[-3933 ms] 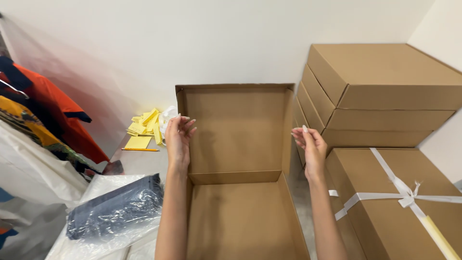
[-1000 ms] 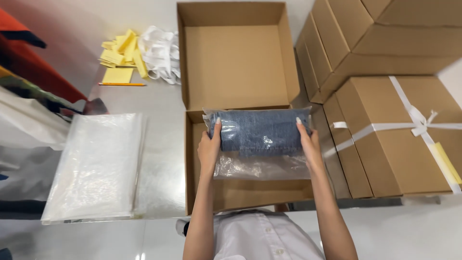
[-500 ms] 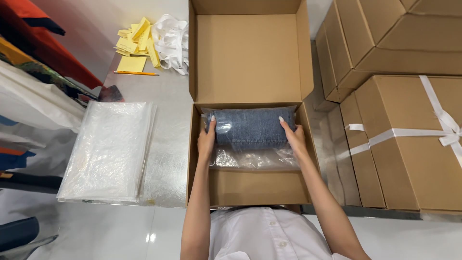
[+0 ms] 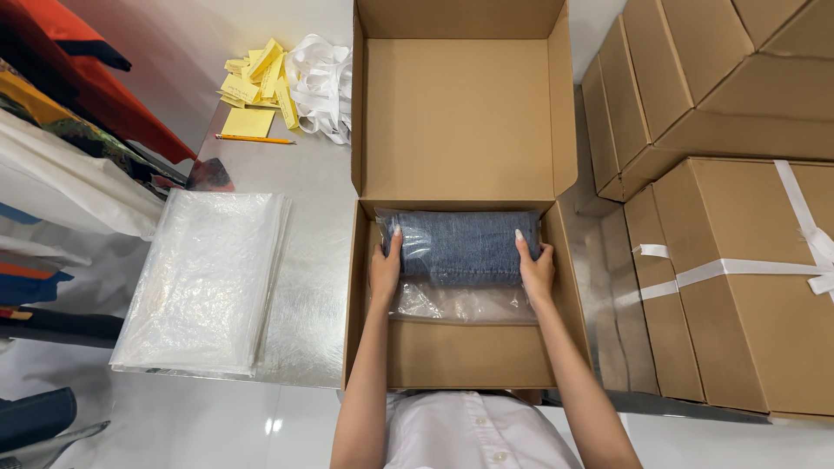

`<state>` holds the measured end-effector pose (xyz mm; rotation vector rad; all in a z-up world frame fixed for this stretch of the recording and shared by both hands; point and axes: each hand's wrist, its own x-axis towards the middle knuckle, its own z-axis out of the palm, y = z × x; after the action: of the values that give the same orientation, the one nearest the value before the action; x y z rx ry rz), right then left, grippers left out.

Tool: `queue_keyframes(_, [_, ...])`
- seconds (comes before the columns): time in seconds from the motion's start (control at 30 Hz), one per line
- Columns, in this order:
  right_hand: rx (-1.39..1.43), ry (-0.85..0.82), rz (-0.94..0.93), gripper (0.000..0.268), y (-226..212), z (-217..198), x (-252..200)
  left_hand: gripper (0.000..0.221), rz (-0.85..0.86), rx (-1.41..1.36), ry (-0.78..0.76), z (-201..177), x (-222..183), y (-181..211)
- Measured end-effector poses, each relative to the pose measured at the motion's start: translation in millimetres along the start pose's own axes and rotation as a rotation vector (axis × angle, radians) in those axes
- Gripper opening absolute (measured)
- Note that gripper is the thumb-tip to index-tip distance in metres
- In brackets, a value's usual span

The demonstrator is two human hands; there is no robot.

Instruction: The person ties a white ribbon around a cardboard box and places a yellow label on it. They then wrap a folded pair of jeans in a clear plastic bag and place it inside a cardboard box. Finally, they close the box and prepare a white ribbon for tying.

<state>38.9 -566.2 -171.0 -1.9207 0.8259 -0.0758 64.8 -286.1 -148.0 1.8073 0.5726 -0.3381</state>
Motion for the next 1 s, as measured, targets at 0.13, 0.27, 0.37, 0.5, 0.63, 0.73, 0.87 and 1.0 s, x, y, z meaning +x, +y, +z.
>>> queue_keyframes(0.13, [-0.021, -0.027, -0.038, 0.089, 5, -8, 9, 0.104, 0.034, 0.004, -0.012, -2, 3, -10])
queue_keyframes(0.27, [-0.236, 0.088, -0.49, 0.051, -26, -51, -6, 0.077, 0.292, 0.27, 0.135, -20, -2, 3])
queue_keyframes(0.37, [-0.348, 0.188, -0.667, 0.044, -1, -71, 29, 0.045, 0.549, 0.329, 0.266, -41, 2, 32])
queue_keyframes(0.5, [-0.296, 0.243, -0.528, 0.034, 49, -57, 64, 0.052, 0.734, 0.282, 0.507, -66, 40, 65])
queue_keyframes(0.63, [-0.258, 0.253, -0.443, 0.037, 40, -59, 61, 0.089, 0.561, 0.155, 0.26, -68, 109, 96])
queue_keyframes(0.73, [-0.216, 0.229, -0.408, 0.039, 41, -60, 68, 0.098, 0.312, 0.061, 0.054, -58, 113, 129])
queue_keyframes(0.87, [-0.27, 0.191, -0.361, 0.034, 48, -60, 79, 0.076, 0.279, 0.18, 0.181, -38, 168, 111])
queue_keyframes(1.0, [-0.26, 0.161, -0.271, 0.035, 44, -63, 76, 0.055, 0.382, 0.274, 0.31, -28, 148, 105])
